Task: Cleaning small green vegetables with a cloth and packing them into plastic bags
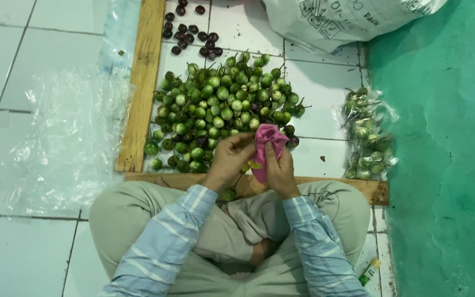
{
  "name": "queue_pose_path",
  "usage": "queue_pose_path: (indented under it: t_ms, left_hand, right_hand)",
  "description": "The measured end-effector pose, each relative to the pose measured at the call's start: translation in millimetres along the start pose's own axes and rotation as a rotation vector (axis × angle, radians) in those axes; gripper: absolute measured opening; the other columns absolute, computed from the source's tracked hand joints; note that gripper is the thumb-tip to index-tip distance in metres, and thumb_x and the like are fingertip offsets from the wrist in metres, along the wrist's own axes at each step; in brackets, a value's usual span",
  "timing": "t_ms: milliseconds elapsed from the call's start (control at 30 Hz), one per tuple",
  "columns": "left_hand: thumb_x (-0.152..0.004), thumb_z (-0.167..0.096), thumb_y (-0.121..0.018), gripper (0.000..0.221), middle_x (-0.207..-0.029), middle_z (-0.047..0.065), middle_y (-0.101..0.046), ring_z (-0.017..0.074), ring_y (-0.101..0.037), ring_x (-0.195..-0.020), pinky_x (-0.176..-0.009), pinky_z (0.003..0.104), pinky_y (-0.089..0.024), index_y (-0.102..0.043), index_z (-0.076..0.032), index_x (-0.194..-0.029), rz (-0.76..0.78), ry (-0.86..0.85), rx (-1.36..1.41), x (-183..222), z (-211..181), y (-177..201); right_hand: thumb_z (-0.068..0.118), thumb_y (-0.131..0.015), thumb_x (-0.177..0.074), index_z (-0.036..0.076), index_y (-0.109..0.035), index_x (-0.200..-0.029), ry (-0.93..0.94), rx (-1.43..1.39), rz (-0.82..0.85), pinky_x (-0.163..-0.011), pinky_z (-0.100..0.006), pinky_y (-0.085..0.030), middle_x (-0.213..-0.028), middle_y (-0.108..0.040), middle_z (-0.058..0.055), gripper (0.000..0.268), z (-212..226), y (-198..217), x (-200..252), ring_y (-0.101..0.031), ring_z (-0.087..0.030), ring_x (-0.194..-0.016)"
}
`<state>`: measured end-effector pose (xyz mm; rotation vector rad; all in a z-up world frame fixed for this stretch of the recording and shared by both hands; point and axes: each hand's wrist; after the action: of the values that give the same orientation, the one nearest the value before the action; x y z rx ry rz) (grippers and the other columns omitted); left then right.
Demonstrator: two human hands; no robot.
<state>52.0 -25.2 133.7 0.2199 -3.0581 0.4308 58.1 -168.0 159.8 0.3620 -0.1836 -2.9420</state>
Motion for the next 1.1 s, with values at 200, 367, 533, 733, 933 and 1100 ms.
queue_pose_path:
  t_ms: [200, 367, 533, 733, 933, 1100]
  left_hand:
    - [-0.092, 0.0, -0.074, 0.027, -0.101, 0.01, -0.078, 0.0125, -0.067, -0.096, -0.082, 0.032, -0.06, -0.075, -0.004, -0.119, 0.052, -0.085, 0.038, 4.7, -66.5, 4.2]
    - [-0.085, 0.002, -0.076, 0.029, -0.108, 0.016, -0.076, 0.0207, -0.069, -0.105, -0.088, 0.037, -0.06, -0.078, -0.003, -0.113, 0.094, -0.144, -0.057, 9.1, -20.7, -3.5]
    - [-0.088, -0.001, -0.079, 0.027, -0.114, 0.023, -0.071, 0.028, -0.068, -0.109, -0.09, 0.042, -0.059, -0.076, 0.004, -0.114, 0.044, -0.178, -0.016, 14.6, -2.6, -4.2]
    - [-0.093, -0.006, -0.076, 0.019, -0.112, 0.019, -0.073, 0.0253, -0.067, -0.111, -0.088, 0.04, -0.059, -0.078, 0.001, -0.111, -0.008, -0.221, -0.055, 24.0, -18.6, -18.0]
    - [-0.098, -0.001, -0.068, 0.017, -0.114, 0.014, -0.074, 0.0139, -0.069, -0.098, -0.071, 0.025, -0.06, -0.076, 0.001, -0.113, -0.051, -0.135, 0.181, 21.1, -10.6, -20.0]
    - [-0.095, 0.001, -0.07, 0.016, -0.108, 0.014, -0.076, 0.013, -0.068, -0.098, -0.076, 0.028, -0.06, -0.079, -0.001, -0.107, -0.068, -0.186, 0.118, 18.2, -17.0, -17.9]
  right_hand:
    - [0.038, -0.039, -0.112, 0.004, -0.065, -0.118, -0.26, -0.196, -0.047, -0.104, -0.044, -0.045, -0.11, -0.068, -0.011, 0.043, 32.8, 4.0, 4.3, -0.061, -0.021, -0.104]
    - [0.03, -0.05, -0.108, 0.008, -0.068, -0.105, -0.223, -0.203, 0.033, -0.094, -0.04, -0.048, -0.095, -0.068, -0.004, 0.029, 52.8, -6.9, 0.0, -0.061, -0.016, -0.092]
    - [0.017, -0.058, -0.107, 0.011, -0.066, -0.083, -0.031, -0.144, -0.039, -0.077, -0.034, -0.051, -0.072, -0.065, -0.001, 0.026, -6.5, 2.0, 4.9, -0.058, -0.011, -0.072]
    - [0.017, -0.059, -0.107, 0.007, -0.07, -0.09, -0.002, -0.015, -0.107, -0.076, -0.038, -0.052, -0.074, -0.069, -0.006, 0.022, 13.9, 1.5, 6.4, -0.058, -0.013, -0.074]
    - [0.022, -0.045, -0.112, 0.011, -0.067, -0.087, -0.034, -0.184, -0.16, -0.078, -0.034, -0.053, -0.073, -0.067, -0.001, 0.035, 54.8, -2.7, -2.4, -0.059, -0.011, -0.067]
    - [0.024, -0.049, -0.109, 0.012, -0.069, -0.09, -0.114, -0.326, 0.001, -0.08, -0.034, -0.057, -0.073, -0.068, 0.0, 0.03, 81.0, -8.9, -5.5, -0.066, -0.011, -0.07]
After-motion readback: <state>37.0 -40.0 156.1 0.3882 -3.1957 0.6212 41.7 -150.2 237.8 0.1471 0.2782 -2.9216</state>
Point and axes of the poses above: each hand's wrist, its own x-axis away from the middle knuckle, its own y-axis out of the back of the hand, z = x × y
